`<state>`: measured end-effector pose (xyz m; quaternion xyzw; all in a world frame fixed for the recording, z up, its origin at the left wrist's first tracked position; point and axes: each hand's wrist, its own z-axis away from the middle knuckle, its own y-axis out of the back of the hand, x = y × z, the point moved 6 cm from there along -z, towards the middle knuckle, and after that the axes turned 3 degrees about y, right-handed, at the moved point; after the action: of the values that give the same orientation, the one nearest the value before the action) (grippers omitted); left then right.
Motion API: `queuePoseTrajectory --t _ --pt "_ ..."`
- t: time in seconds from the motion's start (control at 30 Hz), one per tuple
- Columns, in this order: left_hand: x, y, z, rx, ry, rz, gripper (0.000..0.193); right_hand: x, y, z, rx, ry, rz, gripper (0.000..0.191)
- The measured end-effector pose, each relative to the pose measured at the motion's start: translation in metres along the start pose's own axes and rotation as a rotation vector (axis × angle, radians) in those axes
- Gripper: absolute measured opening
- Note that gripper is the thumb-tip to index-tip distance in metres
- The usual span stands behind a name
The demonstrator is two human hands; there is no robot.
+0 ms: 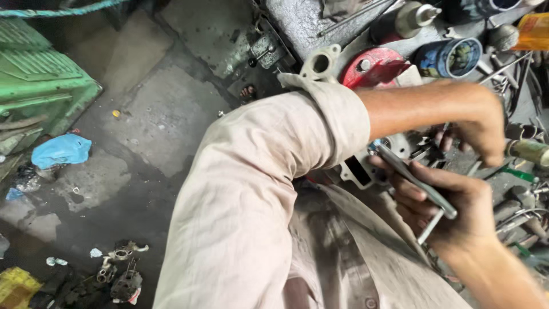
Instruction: The person works on a small engine cylinder head clamped in a vise, using a screwdriver to adjust internal components and a metal rod to probe the interior. They repeatedly insert and remove a small metal ring, applying lubricant from a can before reinserting it.
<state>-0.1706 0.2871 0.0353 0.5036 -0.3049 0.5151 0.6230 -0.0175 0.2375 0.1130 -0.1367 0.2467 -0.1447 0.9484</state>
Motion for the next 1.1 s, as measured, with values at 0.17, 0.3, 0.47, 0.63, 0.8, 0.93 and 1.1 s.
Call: queuePoseTrajectory --t 0.17,0.3,0.47,0.63,0.8,0.93,1.1 --pt "0.044 0.032 0.124 0.648 0.025 -0.303 0.067 -0.035 0.039 0.037 -0.051 0.268 0.593 0.052" --pt "0.072 -0.054 0.213 0.378 0.232 -0.330 0.075 -0.077 0.034 0.096 0.438 0.756 1.059 0.031" --pt "0.070 -0.165 0.248 0.556 0.143 -0.163 0.026 -0.076 -0.074 0.091 -0.345 1.241 2.065 0.074" --pt "0.051 -0.167 0.289 1.274 -0.066 -0.127 0.031 -0.025 -0.078 0.021 -0.313 0.560 2.810 0.073" --pt "0.014 -0.178 0.282 1.605 -0.338 -0.145 0.053 -0.028 -0.083 -0.002 -0.439 0.382 2.861 0.064" --pt "0.007 -0.135 0.283 1.660 -0.648 -0.313 0.064 -0.042 -0.052 -0.005 -0.190 0.015 2.195 0.089" --pt "-0.008 0.009 0.150 1.241 -0.251 -0.160 0.057 -0.018 -0.002 0.001 0.306 -0.149 0.689 0.043"
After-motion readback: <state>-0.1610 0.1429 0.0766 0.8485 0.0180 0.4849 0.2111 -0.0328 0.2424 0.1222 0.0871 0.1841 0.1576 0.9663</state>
